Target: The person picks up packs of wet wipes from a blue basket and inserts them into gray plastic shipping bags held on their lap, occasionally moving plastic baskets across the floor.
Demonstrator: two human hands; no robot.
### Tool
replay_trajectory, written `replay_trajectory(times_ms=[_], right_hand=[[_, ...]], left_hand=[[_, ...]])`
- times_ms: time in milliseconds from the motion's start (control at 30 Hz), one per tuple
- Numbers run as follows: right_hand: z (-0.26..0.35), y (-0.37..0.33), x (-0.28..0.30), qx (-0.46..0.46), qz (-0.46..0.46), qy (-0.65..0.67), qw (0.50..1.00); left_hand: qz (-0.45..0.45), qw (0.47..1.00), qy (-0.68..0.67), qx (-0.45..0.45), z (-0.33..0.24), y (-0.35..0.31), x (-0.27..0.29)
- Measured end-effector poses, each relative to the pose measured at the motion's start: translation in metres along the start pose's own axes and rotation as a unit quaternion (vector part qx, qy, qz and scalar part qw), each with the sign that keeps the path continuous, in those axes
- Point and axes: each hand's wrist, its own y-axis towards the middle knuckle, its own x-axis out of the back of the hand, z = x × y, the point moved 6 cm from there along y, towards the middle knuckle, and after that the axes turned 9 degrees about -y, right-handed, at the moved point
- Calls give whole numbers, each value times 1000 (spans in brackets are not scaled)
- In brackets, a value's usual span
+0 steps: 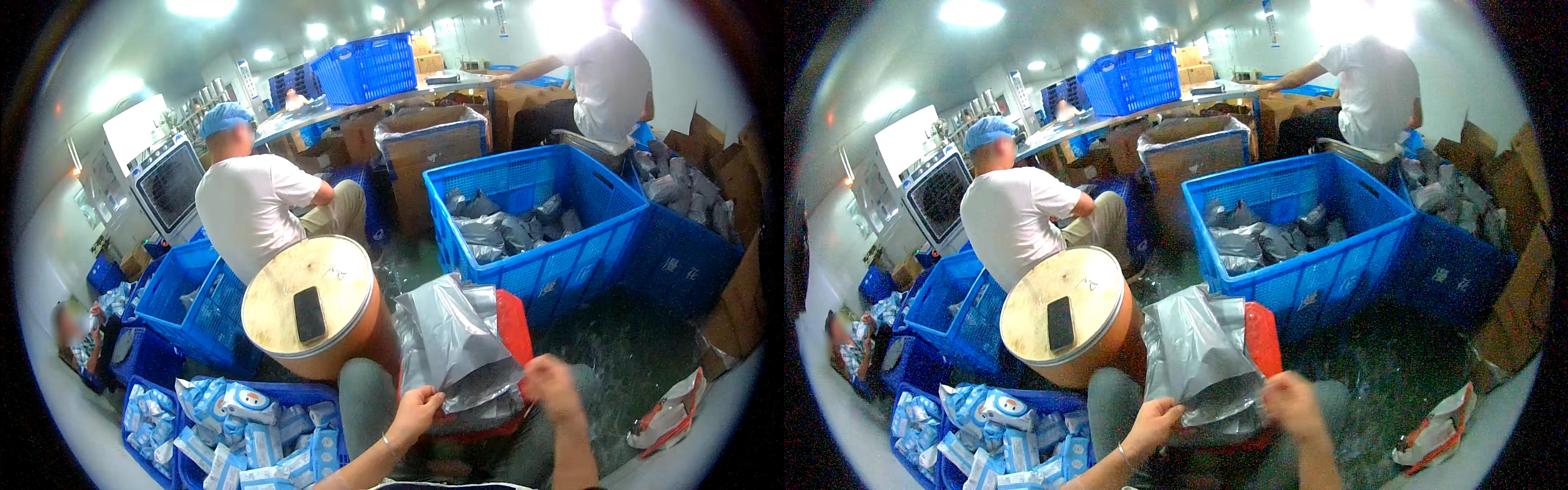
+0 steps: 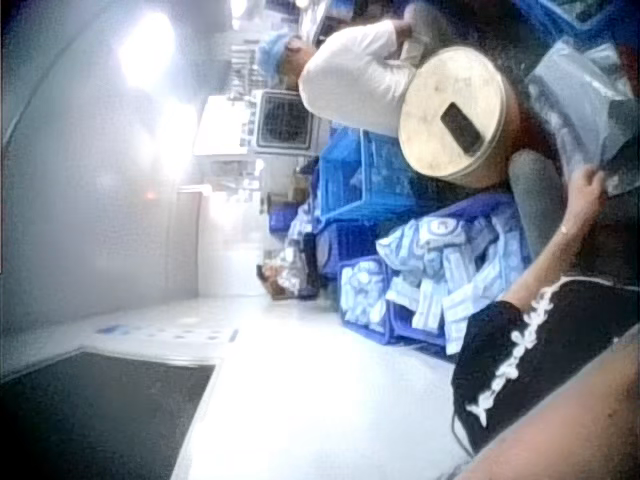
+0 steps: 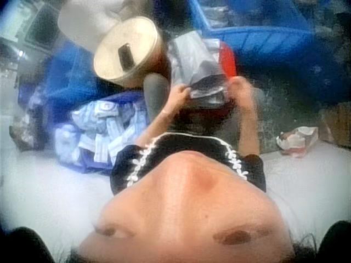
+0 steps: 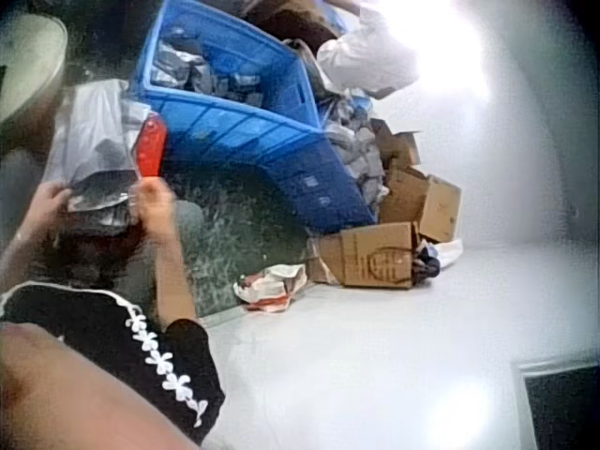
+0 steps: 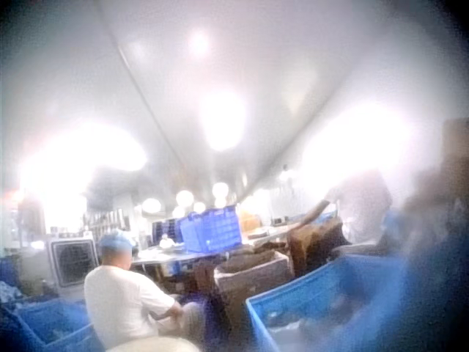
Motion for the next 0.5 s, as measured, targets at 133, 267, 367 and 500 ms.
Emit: replay_trajectory(times_ms=[133,267,367,500], right_hand=[[8,-24,134,77,-333,-49,938],[36,0,29,36,-139,-109,984],[28,4,-65,76,104,-232,964],[12,15,-112,158,143,-375,902]], left_hand=[[-2,1000,20,11,0,7,-3],[-13,995,-100,11,17,5,14],[-20,993,-117,12,11,-3,8],[-15,994,-105,37,9,4,6]])
